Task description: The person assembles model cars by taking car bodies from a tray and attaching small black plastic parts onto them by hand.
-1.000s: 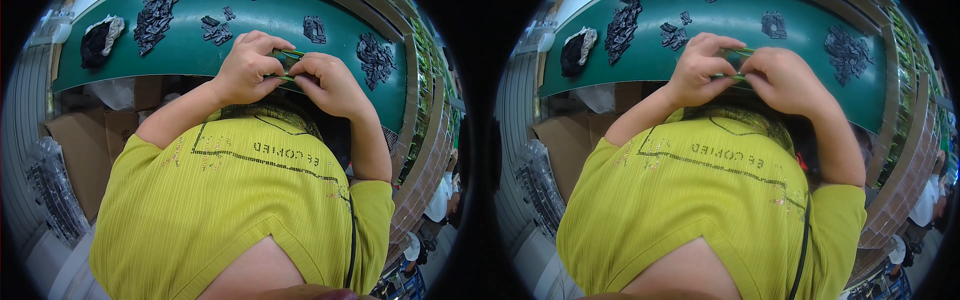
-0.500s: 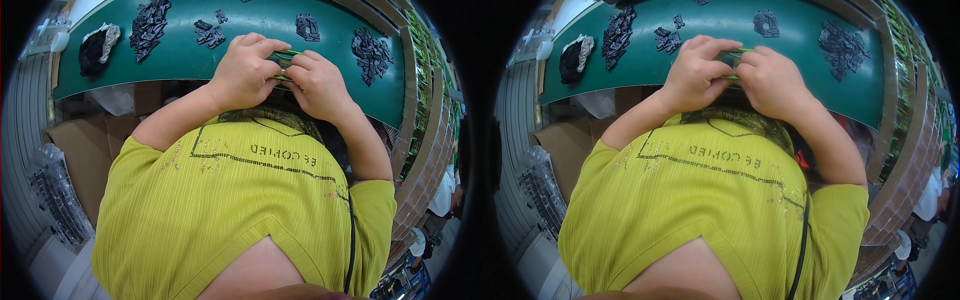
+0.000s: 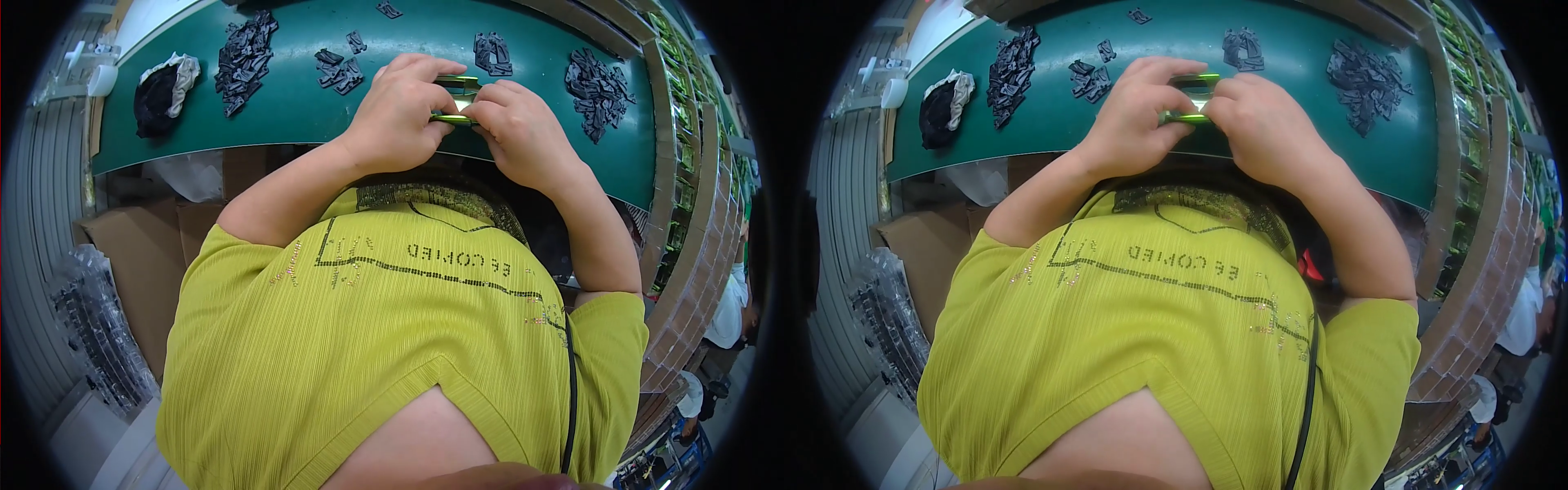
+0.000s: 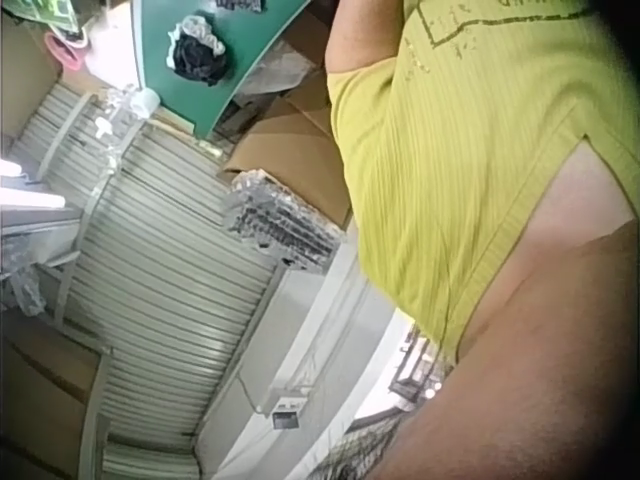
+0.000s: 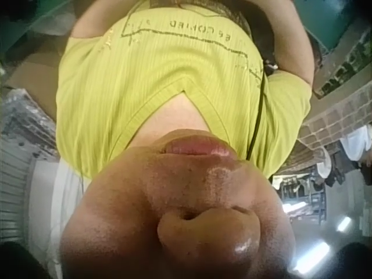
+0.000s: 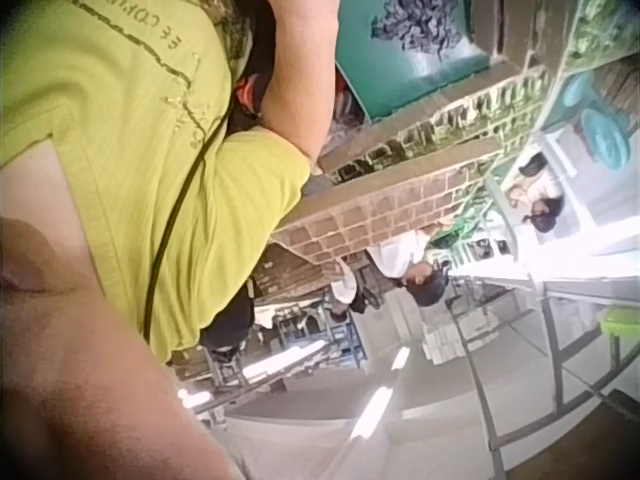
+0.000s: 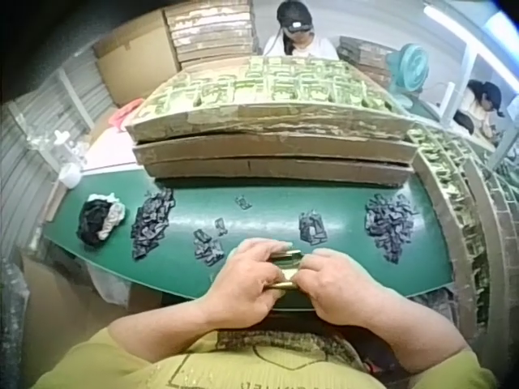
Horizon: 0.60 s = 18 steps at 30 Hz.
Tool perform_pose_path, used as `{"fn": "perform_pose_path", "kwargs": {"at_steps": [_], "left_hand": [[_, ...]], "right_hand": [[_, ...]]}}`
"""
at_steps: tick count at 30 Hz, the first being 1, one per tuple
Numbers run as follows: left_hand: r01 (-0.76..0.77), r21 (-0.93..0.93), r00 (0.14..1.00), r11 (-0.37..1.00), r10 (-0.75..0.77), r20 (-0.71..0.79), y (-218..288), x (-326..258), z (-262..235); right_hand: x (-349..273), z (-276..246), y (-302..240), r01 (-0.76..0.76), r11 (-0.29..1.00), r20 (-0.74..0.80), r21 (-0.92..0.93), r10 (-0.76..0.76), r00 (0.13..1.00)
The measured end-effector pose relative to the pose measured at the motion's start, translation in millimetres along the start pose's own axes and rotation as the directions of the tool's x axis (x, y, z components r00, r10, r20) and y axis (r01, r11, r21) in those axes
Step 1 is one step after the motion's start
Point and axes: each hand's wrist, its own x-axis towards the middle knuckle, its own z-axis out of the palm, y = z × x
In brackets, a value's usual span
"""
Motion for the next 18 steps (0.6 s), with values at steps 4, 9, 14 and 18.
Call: {"fn": "perform_pose_path", "kwargs": {"at_steps": [4,9,14,18], "left_hand": [[0.023,-0.057,1.0,0.998,-0.023,-0.009,-4,5,-4],[0.086,-0.305,0.988,0.948,-0.042,0.15,-17,21,-20],[0.216,-0.512,0.97,0.831,-0.124,0.209,-16,40,-42],[0.16,-0.706,0.986,0.69,-0.075,0.15,-27,51,-33]], "right_hand": [[4,-5,2,-0.013,0.998,-0.028,0.054,0.014,1.0],[12,-24,2,-0.038,0.99,-0.006,0.138,0.039,0.999],[10,-37,26,-0.317,0.815,0.129,0.485,0.292,0.948],[16,-31,24,-0.248,0.559,-0.014,0.791,0.422,0.907]]}}
